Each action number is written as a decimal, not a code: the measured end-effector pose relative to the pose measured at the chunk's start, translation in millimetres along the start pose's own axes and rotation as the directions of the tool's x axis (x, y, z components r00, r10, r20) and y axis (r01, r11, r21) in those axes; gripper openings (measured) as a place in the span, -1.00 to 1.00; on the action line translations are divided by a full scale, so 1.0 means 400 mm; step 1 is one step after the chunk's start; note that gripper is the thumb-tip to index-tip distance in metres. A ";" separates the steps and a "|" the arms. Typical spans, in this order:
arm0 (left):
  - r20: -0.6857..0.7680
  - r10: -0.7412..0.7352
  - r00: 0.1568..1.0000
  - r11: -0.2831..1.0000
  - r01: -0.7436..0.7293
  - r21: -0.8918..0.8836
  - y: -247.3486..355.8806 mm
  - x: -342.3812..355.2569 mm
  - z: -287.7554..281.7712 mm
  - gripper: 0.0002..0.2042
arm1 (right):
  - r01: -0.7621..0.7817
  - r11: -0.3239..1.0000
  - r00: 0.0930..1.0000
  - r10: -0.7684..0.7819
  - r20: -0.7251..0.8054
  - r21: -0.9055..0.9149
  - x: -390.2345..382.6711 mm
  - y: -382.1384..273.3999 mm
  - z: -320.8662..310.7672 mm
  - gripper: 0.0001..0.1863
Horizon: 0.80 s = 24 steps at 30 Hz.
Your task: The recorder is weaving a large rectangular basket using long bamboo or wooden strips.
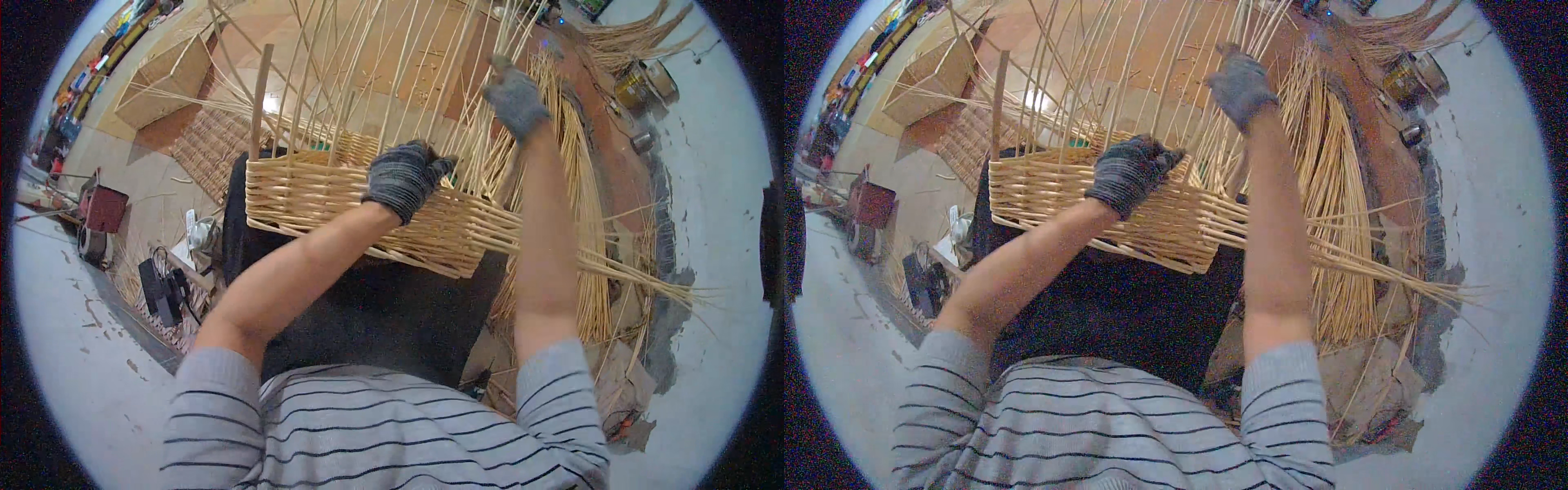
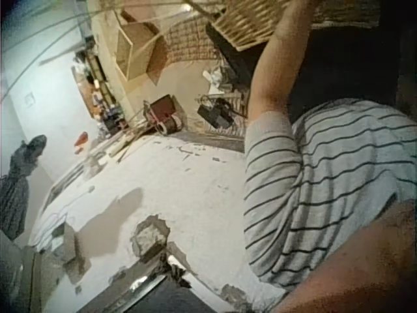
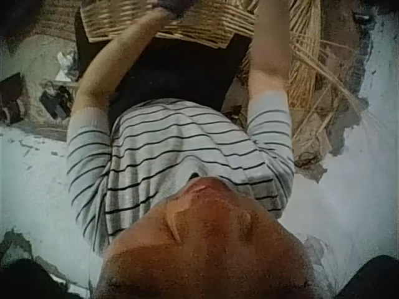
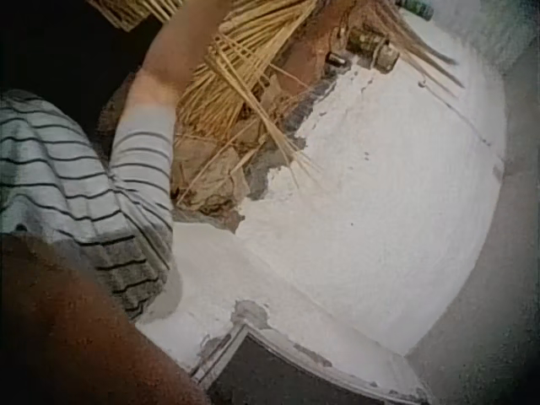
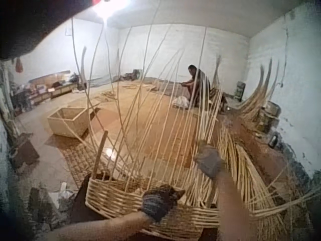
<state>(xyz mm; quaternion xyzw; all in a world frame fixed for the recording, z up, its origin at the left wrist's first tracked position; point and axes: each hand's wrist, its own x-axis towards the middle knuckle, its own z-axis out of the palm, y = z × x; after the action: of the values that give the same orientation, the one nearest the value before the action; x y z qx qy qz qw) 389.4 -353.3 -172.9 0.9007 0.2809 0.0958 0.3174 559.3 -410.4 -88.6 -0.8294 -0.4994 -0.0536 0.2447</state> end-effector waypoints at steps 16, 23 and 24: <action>-0.478 0.440 0.760 0.864 -0.503 -0.005 -0.064 -0.156 -0.019 -0.47 | -0.588 0.773 0.808 0.577 0.122 0.238 -0.556 0.112 -0.137 -0.66; -0.576 -0.083 0.813 0.769 -0.316 -0.556 -0.486 -0.163 -0.204 -0.06 | -0.207 0.683 0.976 0.189 0.105 0.701 -0.144 -0.445 0.064 -0.66; -0.538 -0.023 0.843 0.705 -0.368 -0.607 -0.516 -0.144 -0.215 0.01 | -0.177 0.781 0.977 0.211 0.013 0.599 -0.062 -0.565 0.125 -0.63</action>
<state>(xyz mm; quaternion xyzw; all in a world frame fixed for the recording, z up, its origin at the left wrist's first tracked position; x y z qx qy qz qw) 220.0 -209.2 -234.7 0.6812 0.2087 0.4571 0.5324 345.9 -321.3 -60.9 -0.7551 -0.3960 0.1092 0.5109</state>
